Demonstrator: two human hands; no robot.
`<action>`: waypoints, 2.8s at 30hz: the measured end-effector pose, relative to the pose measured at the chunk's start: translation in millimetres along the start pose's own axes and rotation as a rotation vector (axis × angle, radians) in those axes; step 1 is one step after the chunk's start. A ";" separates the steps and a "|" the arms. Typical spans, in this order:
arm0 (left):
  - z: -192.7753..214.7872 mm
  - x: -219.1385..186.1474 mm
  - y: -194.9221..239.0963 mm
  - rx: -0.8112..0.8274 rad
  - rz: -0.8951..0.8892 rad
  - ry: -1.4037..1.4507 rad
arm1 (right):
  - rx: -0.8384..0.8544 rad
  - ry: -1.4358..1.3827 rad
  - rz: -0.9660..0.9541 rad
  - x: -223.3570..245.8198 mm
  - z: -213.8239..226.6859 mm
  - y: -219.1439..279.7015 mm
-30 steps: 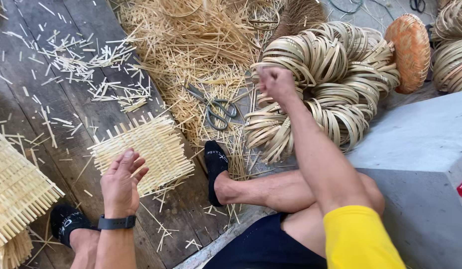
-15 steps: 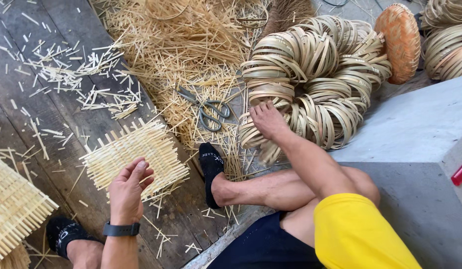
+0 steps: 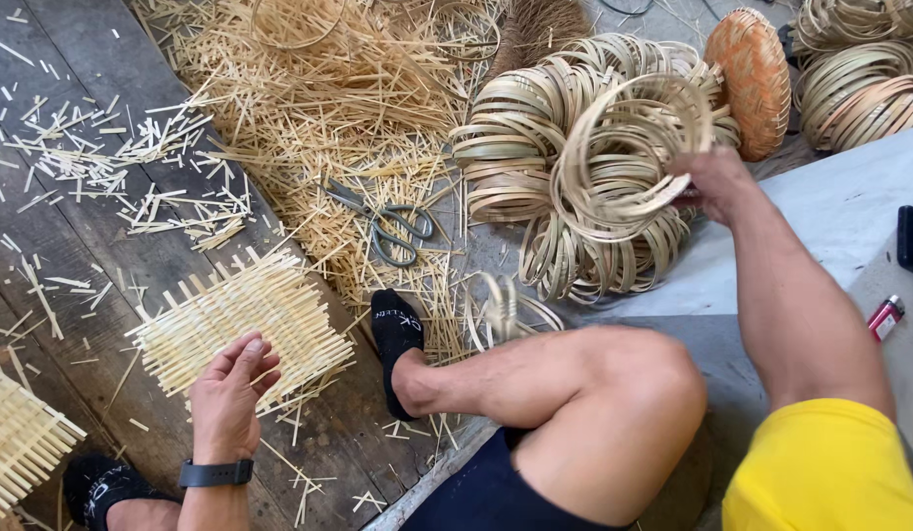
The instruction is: The person weaves bamboo strips into circular basket bases using a wooden template and shears. They repeatedly place woven mats over the template, trim excess strips, and stack the finished pieces.
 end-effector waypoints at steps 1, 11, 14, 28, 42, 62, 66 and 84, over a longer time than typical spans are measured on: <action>-1.5 1.6 -0.4 0.004 -0.002 0.005 | -0.086 -0.076 -0.122 -28.8 16.5 -8.9; -0.1 20.5 -1.1 0.006 0.034 -0.068 | -0.742 0.312 0.722 -72.5 -13.9 77.8; 13.8 29.7 0.2 -0.007 0.042 -0.095 | -0.135 0.221 0.474 -125.5 -132.2 116.1; 20.7 28.0 2.9 0.006 0.042 -0.067 | 0.362 0.700 -0.034 -278.7 -359.7 173.7; 6.6 14.9 6.1 -0.003 0.030 -0.142 | 0.330 0.004 -0.222 -228.9 -295.4 173.1; 17.4 10.8 0.4 -0.030 0.025 -0.181 | -0.380 0.590 0.639 22.7 -53.2 50.3; 14.1 2.1 -0.5 -0.009 -0.012 -0.145 | -0.564 0.743 0.784 19.5 -50.2 58.1; -114.9 -209.1 45.2 0.536 -0.260 0.511 | 0.134 1.145 2.198 113.3 -294.4 397.1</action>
Point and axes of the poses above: each hand's wrist, its own y-axis away from the middle knuckle, its own z-axis out of the back of the hand, x = y × z, the point moved 10 cm from there along -y, towards the middle knuckle, and after that the axes turned 7 degrees about -z, right-handed, at the moved point
